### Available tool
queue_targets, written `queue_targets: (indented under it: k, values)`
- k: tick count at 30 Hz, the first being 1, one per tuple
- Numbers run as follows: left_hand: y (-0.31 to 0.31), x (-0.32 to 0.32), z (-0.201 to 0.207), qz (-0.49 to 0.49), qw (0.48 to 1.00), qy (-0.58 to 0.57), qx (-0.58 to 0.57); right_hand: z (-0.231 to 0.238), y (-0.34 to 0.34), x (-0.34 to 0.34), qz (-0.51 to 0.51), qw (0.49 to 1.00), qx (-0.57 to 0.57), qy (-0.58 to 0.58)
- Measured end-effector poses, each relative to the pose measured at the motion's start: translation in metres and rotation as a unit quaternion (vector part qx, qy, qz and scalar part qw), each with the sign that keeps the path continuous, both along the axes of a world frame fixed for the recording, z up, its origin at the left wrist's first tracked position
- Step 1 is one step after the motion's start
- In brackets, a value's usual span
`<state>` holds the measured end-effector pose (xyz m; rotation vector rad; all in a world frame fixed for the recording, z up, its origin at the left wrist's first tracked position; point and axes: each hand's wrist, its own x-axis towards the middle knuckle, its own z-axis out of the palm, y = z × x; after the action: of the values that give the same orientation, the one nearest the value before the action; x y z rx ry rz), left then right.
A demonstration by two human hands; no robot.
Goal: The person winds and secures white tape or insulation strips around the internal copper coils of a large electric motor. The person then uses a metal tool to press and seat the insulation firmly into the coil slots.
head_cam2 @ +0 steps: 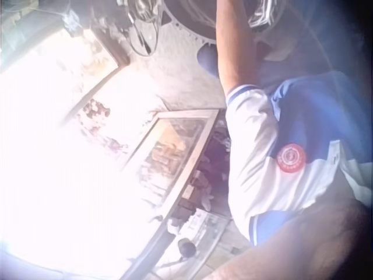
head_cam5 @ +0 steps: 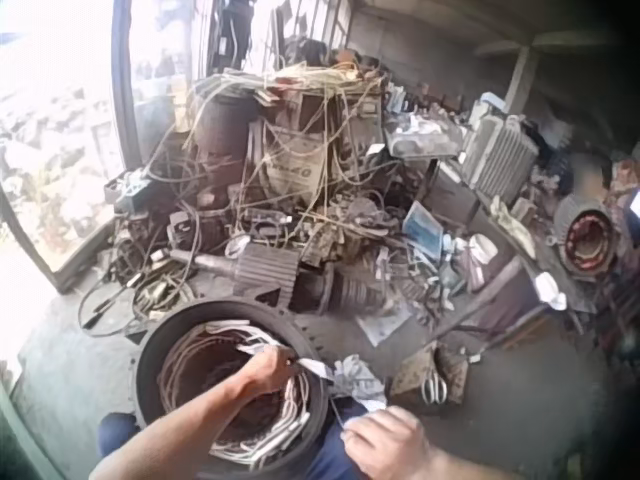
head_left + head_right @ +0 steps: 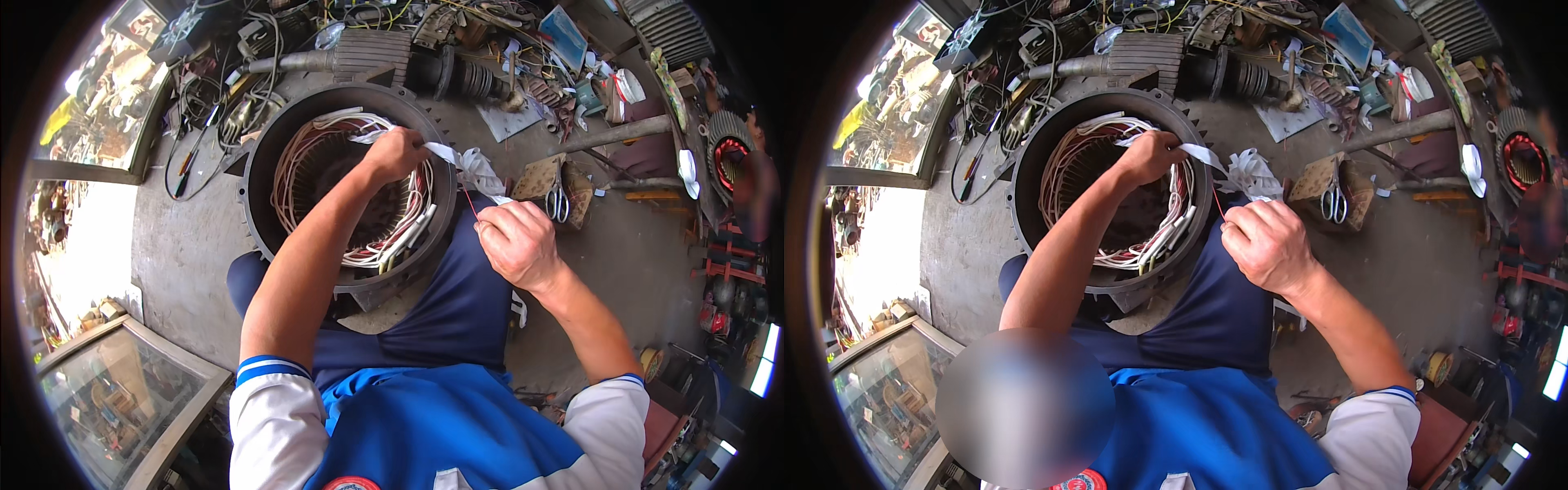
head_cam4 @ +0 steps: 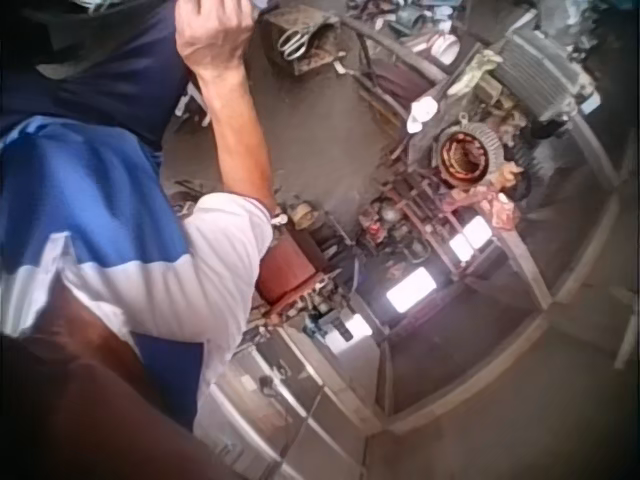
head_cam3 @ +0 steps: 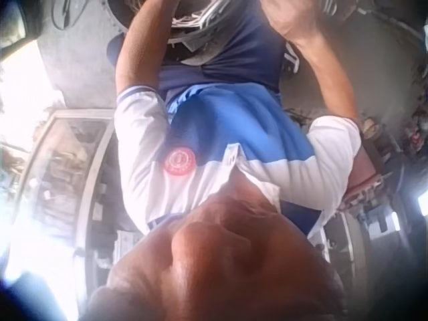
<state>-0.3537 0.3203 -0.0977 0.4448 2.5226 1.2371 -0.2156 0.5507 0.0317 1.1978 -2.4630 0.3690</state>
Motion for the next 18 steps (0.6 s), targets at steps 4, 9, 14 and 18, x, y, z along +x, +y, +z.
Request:
queue_targets:
  k: [4,9,14,18]
  values:
    - [-0.010,-0.028,0.056,0.087,0.974,-0.155,0.138,-0.017,-0.003,-0.019,0.011,0.999,0.043,0.020]
    - [0.011,-0.055,0.050,0.097,0.944,-0.173,0.263,-0.030,-0.021,-0.043,0.014,0.996,0.083,0.031]
    - [0.000,-0.061,0.044,0.088,0.929,-0.125,0.337,-0.043,-0.037,-0.060,0.006,0.995,0.100,0.028]
    - [-0.046,-0.043,0.017,0.189,0.949,0.008,0.252,-0.054,-0.049,-0.071,-0.004,0.995,0.103,0.011]
